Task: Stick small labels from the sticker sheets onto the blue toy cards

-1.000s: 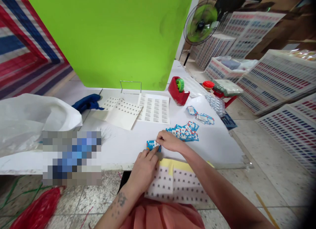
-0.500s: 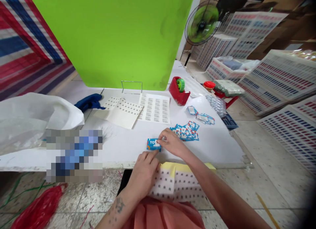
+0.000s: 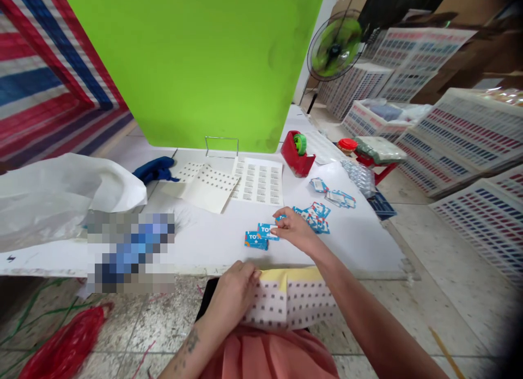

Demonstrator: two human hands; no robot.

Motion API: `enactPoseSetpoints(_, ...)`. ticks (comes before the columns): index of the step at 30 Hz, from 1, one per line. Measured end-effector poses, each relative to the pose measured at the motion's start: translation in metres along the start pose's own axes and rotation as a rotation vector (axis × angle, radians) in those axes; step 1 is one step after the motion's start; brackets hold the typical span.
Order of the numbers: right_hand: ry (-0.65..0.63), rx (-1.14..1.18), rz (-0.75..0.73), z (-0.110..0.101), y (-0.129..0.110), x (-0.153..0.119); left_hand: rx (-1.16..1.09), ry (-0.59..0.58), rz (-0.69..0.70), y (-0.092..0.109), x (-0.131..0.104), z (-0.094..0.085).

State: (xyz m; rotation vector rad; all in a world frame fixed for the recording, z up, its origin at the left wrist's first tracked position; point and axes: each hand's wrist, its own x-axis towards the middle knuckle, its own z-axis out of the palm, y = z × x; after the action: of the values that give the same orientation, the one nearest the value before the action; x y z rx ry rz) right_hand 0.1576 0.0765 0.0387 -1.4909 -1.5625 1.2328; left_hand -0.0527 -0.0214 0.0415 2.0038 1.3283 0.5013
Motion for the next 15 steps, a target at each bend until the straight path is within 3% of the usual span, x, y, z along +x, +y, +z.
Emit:
enactPoseSetpoints(5, 0.152, -0.234, -0.022, -0.027, 0.014, -0.001, -0.05, 0.024, -0.077, -0.001, 0.003, 0.004)
enactPoseSetpoints(9, 0.452, -0.546, -0.213, -0.033, 0.012, -0.011, -0.114, 0.086, -0.123, -0.005, 0.007, 0.005)
enactPoseSetpoints(11, 0.43, -0.592, -0.307, -0.024, 0.01, -0.025, -0.117, 0.133, -0.137, -0.009, 0.008, 0.006)
enactPoseSetpoints(15, 0.349, -0.549, -0.36, 0.007, 0.02, -0.055, -0.043, 0.192, -0.162, -0.014, 0.006, 0.004)
